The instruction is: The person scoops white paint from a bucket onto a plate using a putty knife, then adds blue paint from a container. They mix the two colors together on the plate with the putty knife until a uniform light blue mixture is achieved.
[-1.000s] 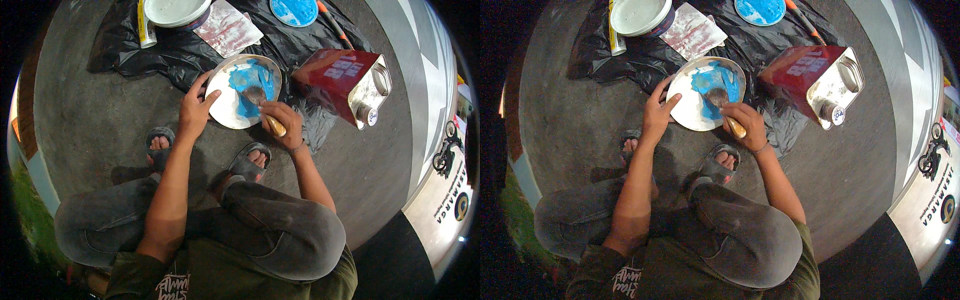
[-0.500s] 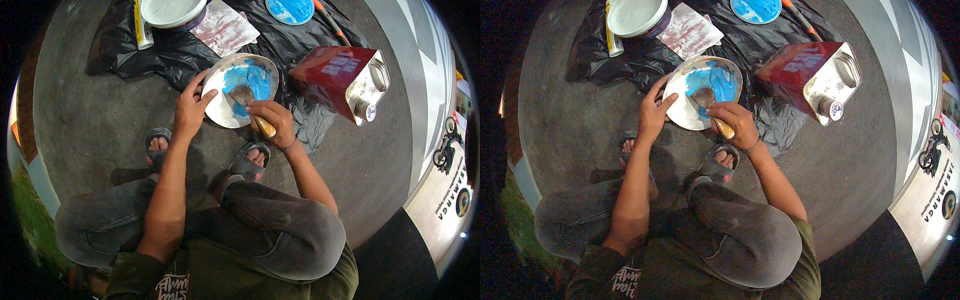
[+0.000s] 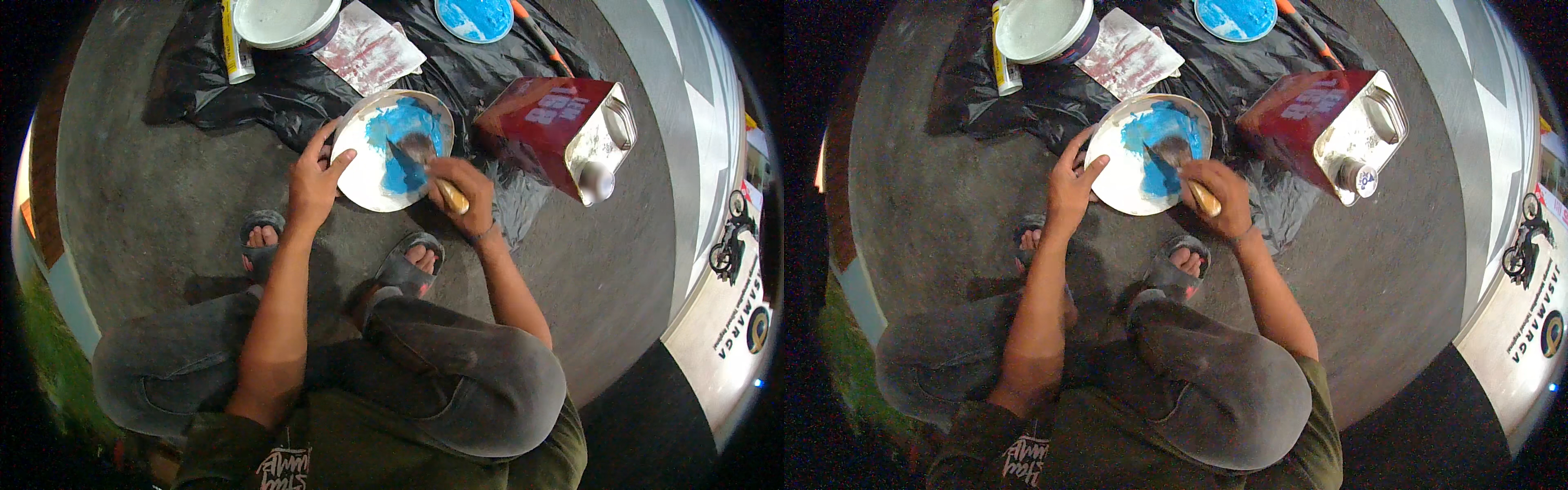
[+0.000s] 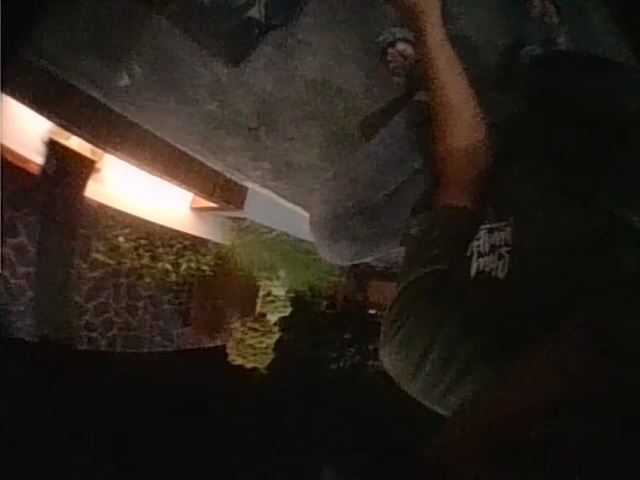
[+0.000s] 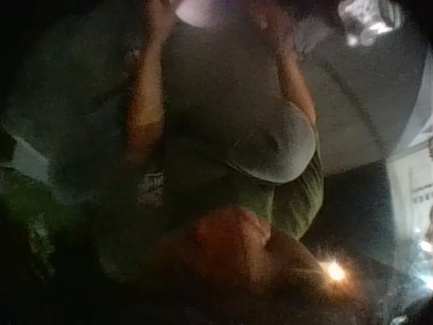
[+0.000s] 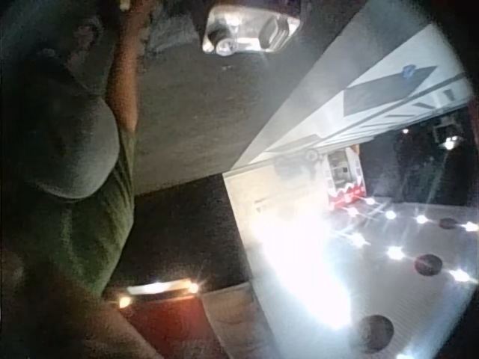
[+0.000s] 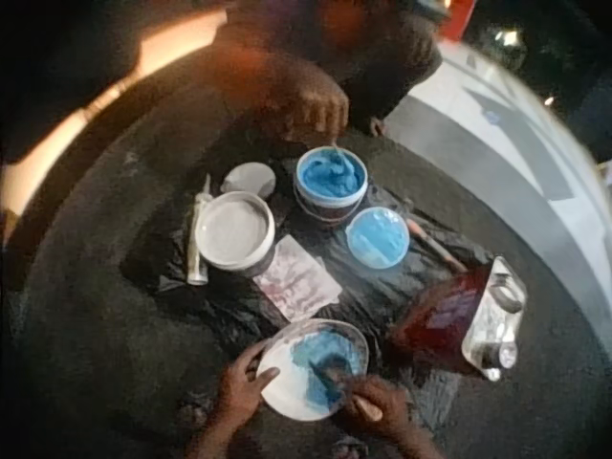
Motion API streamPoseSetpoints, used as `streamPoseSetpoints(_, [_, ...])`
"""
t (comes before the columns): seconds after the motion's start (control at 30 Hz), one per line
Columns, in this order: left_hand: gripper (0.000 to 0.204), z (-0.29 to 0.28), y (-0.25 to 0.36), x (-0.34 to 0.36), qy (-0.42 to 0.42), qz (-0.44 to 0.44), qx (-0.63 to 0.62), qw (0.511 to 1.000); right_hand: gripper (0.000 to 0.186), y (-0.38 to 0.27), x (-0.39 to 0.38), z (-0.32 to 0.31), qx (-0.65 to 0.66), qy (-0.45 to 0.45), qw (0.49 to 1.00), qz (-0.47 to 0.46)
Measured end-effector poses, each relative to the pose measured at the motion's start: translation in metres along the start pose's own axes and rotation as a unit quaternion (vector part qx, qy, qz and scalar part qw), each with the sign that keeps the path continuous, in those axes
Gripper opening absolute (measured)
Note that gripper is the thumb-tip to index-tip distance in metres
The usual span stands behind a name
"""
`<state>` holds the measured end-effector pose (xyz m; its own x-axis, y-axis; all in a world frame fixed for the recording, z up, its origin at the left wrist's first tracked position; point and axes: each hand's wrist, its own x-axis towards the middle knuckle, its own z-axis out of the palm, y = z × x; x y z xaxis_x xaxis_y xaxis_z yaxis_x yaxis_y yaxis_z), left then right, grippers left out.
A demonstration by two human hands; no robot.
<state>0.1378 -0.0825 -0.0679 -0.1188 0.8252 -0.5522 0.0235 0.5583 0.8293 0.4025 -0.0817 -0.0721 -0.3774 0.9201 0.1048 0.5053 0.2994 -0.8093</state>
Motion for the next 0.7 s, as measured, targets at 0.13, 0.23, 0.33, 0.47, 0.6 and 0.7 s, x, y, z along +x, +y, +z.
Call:
streamPoseSetpoints(0.13, [0.057, -0.004, -0.01, -0.001, 0.003, 0.003, -0.023, 1.0, 0.027, -0.009, -0.012, -0.011, 0.006, -0.033, 0.999, 0.042])
streamPoseSetpoints(0.23, [0.058, -0.009, -0.007, -0.001, -0.002, 0.007, 0.001, 1.0, 0.025, -0.024, 0.014, -0.021, 0.01, -0.012, 1.0, 0.021])
streamPoseSetpoints(0.33, [0.057, -0.007, 0.0, 0.003, -0.011, -0.018, -0.011, 1.0, 0.027, -0.013, 0.036, -0.022, 0.006, 0.025, 1.0, -0.011])
streamPoseSetpoints(0.47, [0.054, -0.003, -0.007, 0.009, -0.01, -0.05, -0.035, 0.998, 0.025, 0.011, 0.008, -0.018, 0.005, -0.003, 1.0, 0.028])
streamPoseSetpoints(0.6, [0.052, -0.009, -0.024, 0.005, -0.02, -0.057, -0.025, 0.998, 0.024, 0.007, -0.017, -0.002, 0.05, 0.041, 0.995, 0.081])
streamPoseSetpoints(0.7, [0.052, -0.006, -0.015, 0.004, -0.002, -0.085, -0.081, 0.993, 0.024, 0.013, -0.021, 0.002, 0.045, 0.056, 0.994, 0.083])
